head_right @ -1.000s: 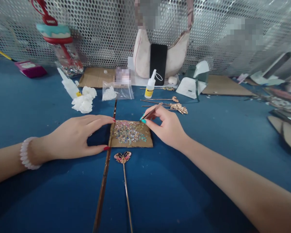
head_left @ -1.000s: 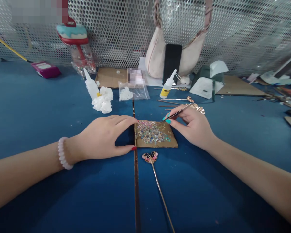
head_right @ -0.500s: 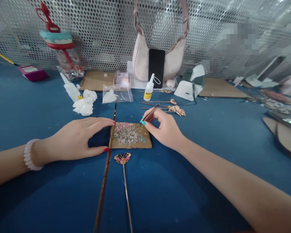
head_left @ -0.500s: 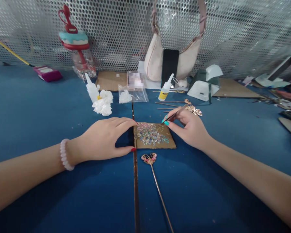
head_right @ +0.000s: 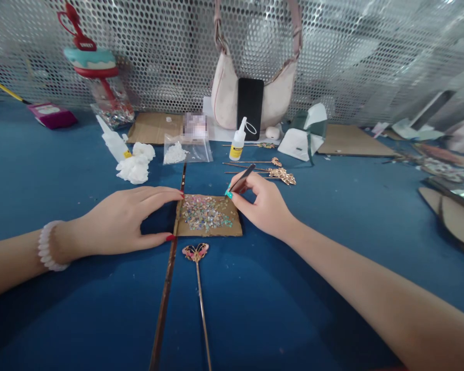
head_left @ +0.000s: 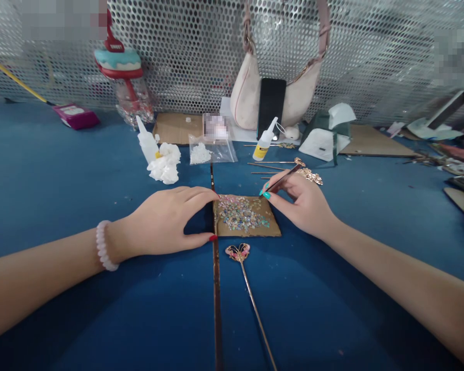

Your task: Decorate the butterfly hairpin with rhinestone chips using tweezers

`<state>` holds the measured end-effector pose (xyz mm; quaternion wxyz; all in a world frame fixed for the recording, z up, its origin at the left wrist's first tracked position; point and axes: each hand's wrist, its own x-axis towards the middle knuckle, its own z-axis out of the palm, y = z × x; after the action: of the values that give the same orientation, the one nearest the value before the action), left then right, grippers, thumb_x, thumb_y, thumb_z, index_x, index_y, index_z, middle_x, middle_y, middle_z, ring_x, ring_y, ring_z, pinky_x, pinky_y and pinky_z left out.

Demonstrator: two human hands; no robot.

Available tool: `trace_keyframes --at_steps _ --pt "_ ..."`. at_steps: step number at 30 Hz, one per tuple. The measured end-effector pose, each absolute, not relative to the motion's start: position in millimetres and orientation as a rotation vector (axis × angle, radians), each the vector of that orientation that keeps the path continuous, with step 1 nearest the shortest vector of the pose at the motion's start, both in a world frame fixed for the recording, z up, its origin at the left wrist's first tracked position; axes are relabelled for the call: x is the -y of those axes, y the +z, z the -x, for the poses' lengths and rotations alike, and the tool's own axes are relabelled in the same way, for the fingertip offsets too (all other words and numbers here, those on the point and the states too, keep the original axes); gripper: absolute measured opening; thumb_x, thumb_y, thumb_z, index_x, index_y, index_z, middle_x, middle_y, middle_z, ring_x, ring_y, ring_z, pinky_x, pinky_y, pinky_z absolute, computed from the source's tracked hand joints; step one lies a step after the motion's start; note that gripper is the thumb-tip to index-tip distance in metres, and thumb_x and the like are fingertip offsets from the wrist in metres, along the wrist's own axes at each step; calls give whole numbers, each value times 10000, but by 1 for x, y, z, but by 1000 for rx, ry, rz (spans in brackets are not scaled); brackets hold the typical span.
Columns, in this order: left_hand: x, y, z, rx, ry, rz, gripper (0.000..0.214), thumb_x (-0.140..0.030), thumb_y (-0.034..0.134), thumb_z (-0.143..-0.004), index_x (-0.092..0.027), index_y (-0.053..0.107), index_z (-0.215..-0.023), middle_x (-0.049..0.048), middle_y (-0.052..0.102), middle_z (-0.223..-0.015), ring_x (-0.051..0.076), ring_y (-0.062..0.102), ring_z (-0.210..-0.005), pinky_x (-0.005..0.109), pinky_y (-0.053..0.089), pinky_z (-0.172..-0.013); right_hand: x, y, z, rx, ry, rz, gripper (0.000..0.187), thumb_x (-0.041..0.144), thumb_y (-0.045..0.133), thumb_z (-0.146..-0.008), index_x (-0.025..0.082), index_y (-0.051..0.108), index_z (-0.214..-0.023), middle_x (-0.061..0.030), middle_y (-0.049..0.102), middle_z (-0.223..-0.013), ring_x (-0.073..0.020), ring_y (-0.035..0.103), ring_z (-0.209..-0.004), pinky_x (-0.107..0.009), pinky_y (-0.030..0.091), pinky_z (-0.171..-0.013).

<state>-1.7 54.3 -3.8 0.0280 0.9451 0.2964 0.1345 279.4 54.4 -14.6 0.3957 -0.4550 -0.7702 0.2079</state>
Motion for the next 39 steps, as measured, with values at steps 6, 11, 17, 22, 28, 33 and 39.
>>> trace_keyframes --at_steps 6,11,17,22,28,33,39 --pt "-55 -5 1 -905 422 -2917 508 -423 572 -849 -145 471 -1262 114 583 -1267 273 598 -1101 379 510 -895 -54 -15 -279 1969 524 1147 77 198 587 -793 213 562 -864 -23 652 -823 -157 620 -728 -331 539 -722" --pt "-55 -4 1 -905 413 -2913 506 -414 571 -850 -151 464 -1269 112 579 -1272 267 594 -1108 374 508 -897 -53 -16 -280 1982 523 1158 78 204 590 -797 214 572 -871 -25 658 -838 -162 626 -739 -325 536 -701" --pt "-54 -3 2 -905 402 -2914 499 -413 564 -855 -154 459 -1269 112 573 -1280 263 589 -1114 371 501 -911 -54 -15 -281 1981 509 1171 72 228 590 -798 209 573 -866 -31 661 -830 -167 626 -728 -337 540 -699" --pt "-55 -4 2 -898 409 -2916 506 -424 560 -858 -154 455 -1273 112 571 -1283 259 588 -1114 368 502 -911 -54 -15 -280 1972 501 1175 73 231 589 -795 209 569 -862 -31 659 -821 -165 623 -721 -340 541 -698" --pt "-55 -6 2 -893 423 -2921 502 -413 566 -853 -143 468 -1265 112 577 -1274 266 589 -1114 375 501 -916 -53 -14 -279 1971 510 1173 66 223 571 -796 207 560 -858 -35 656 -827 -164 628 -724 -344 539 -699" --pt "-54 -5 3 -896 418 -2923 500 -411 571 -851 -150 467 -1264 113 575 -1277 266 588 -1119 369 498 -918 -54 -13 -279 1977 524 1171 59 237 569 -804 210 553 -855 -41 656 -860 -166 631 -730 -348 543 -698" --pt "-55 -4 2 -899 409 -2932 503 -427 565 -855 -156 461 -1265 108 575 -1279 265 588 -1118 359 502 -907 -54 -14 -280 1984 545 1166 50 232 570 -813 209 559 -857 -40 650 -874 -168 639 -749 -327 537 -668"
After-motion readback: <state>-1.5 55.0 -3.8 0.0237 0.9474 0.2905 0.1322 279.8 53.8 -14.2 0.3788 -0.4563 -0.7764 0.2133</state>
